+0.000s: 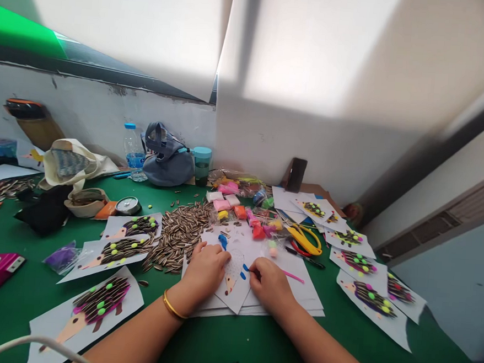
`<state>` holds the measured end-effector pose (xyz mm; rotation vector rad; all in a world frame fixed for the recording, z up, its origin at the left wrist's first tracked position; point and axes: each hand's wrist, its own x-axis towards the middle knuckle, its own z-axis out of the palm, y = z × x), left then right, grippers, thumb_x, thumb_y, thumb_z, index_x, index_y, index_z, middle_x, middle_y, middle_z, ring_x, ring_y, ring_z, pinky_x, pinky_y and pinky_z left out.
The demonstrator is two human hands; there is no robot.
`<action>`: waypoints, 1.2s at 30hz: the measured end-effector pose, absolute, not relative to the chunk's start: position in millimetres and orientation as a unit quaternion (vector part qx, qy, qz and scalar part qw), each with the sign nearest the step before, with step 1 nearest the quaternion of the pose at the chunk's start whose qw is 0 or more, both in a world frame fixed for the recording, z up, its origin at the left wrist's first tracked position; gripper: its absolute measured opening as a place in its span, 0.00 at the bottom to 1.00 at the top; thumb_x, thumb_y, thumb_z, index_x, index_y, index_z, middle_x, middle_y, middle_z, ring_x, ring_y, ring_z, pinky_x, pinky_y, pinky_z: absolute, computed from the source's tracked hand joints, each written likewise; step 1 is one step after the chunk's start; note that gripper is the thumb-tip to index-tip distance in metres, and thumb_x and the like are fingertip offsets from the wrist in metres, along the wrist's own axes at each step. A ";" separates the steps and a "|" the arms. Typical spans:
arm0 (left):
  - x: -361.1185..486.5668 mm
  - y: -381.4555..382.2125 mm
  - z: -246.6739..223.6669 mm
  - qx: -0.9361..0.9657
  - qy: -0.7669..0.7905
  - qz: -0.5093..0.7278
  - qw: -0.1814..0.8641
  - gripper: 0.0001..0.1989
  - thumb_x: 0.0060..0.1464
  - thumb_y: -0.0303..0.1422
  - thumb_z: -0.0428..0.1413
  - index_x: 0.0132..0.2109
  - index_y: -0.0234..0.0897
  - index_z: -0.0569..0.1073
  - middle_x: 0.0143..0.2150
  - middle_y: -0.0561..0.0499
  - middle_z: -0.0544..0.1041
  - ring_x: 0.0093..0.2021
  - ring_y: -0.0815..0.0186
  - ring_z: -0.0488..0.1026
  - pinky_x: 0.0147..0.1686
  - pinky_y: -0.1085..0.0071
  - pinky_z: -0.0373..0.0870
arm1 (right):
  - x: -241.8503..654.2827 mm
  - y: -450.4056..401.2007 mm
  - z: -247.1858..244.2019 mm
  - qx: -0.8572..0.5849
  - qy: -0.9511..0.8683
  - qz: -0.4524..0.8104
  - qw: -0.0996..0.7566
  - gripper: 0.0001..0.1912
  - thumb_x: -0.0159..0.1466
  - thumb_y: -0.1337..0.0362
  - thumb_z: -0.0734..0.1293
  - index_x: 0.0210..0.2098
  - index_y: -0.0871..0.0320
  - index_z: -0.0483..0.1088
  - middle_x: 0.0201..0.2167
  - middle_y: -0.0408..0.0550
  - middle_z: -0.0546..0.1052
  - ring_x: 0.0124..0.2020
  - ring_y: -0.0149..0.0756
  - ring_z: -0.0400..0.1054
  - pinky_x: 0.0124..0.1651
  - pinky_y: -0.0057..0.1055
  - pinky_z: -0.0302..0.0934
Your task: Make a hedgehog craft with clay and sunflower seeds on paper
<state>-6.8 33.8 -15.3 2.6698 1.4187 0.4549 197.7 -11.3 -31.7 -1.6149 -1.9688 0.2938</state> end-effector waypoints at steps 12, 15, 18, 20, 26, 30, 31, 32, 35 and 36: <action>-9.1 33.2 -9.2 0.867 0.472 0.148 0.061 0.16 0.55 0.23 0.50 0.46 0.44 0.76 0.40 0.49 0.76 0.44 0.60 0.72 0.58 0.53 0.50 | 211.8 -22.0 -29.9 -0.587 -0.690 0.151 0.395 0.06 0.67 0.65 0.59 0.39 0.55 0.67 0.35 0.46 0.75 0.35 0.37 0.69 0.39 0.32 0.62; -11.0 31.9 -2.4 0.859 0.490 0.140 0.050 0.16 0.56 0.24 0.50 0.48 0.42 0.75 0.42 0.48 0.76 0.45 0.59 0.72 0.53 0.57 0.56 | 216.1 -24.6 -31.4 -0.572 -0.727 0.101 0.365 0.07 0.67 0.67 0.59 0.40 0.55 0.67 0.36 0.47 0.76 0.38 0.39 0.70 0.43 0.34 0.61; -14.5 30.5 5.7 0.846 0.519 0.115 0.039 0.10 0.57 0.28 0.51 0.44 0.40 0.74 0.41 0.47 0.77 0.44 0.57 0.72 0.47 0.59 0.57 | 219.6 -27.4 -32.3 -0.563 -0.755 0.066 0.328 0.07 0.67 0.69 0.59 0.40 0.55 0.68 0.36 0.46 0.77 0.39 0.39 0.70 0.44 0.35 0.59; -17.0 30.2 9.7 0.840 0.533 0.090 0.035 0.06 0.57 0.32 0.52 0.39 0.39 0.74 0.39 0.46 0.77 0.43 0.56 0.72 0.45 0.59 0.57 | 220.3 -29.8 -31.9 -0.559 -0.768 0.051 0.309 0.08 0.67 0.70 0.59 0.40 0.55 0.68 0.36 0.46 0.77 0.39 0.39 0.70 0.43 0.35 0.58; -20.1 32.7 11.4 0.842 0.537 0.046 0.035 0.07 0.58 0.36 0.54 0.37 0.38 0.74 0.40 0.46 0.77 0.44 0.55 0.72 0.43 0.60 0.56 | 215.4 -44.2 -28.0 -0.536 -0.794 0.038 0.283 0.08 0.66 0.72 0.59 0.39 0.55 0.69 0.33 0.45 0.76 0.36 0.38 0.68 0.42 0.35 0.56; -18.4 35.3 8.2 0.846 0.530 0.054 0.025 0.06 0.59 0.35 0.55 0.37 0.38 0.74 0.40 0.47 0.76 0.45 0.57 0.71 0.45 0.60 0.55 | 213.6 -52.3 -25.2 -0.522 -0.796 0.057 0.301 0.07 0.67 0.70 0.60 0.39 0.55 0.69 0.33 0.45 0.76 0.35 0.36 0.68 0.41 0.33 0.55; -17.7 35.9 7.3 0.846 0.530 0.061 0.021 0.06 0.59 0.35 0.55 0.37 0.39 0.74 0.41 0.47 0.76 0.44 0.57 0.71 0.45 0.60 0.55 | 214.2 -51.4 -23.2 -0.522 -0.794 0.058 0.306 0.07 0.67 0.69 0.60 0.39 0.55 0.69 0.33 0.45 0.76 0.36 0.36 0.68 0.42 0.33 0.54; -17.1 36.6 6.6 0.846 0.529 0.067 0.019 0.05 0.59 0.35 0.55 0.37 0.39 0.74 0.41 0.47 0.76 0.44 0.58 0.71 0.45 0.60 0.55 | 215.4 -48.8 -20.3 -0.523 -0.792 0.054 0.310 0.06 0.67 0.68 0.61 0.39 0.55 0.70 0.34 0.45 0.76 0.37 0.37 0.68 0.42 0.34 0.54; -14.8 38.2 4.7 0.848 0.524 0.084 0.022 0.04 0.59 0.33 0.55 0.37 0.39 0.74 0.40 0.48 0.76 0.44 0.59 0.71 0.45 0.60 0.54 | 220.2 -29.3 -7.4 -0.545 -0.779 0.002 0.309 0.05 0.67 0.66 0.63 0.38 0.54 0.72 0.35 0.46 0.76 0.40 0.40 0.67 0.43 0.35 0.51; -13.9 38.6 4.2 0.848 0.521 0.089 0.025 0.04 0.59 0.33 0.55 0.37 0.39 0.74 0.40 0.48 0.76 0.44 0.59 0.70 0.46 0.61 0.54 | 221.5 -19.6 -2.8 -0.556 -0.773 -0.019 0.305 0.06 0.67 0.66 0.63 0.38 0.54 0.73 0.35 0.47 0.76 0.40 0.40 0.67 0.44 0.36 0.51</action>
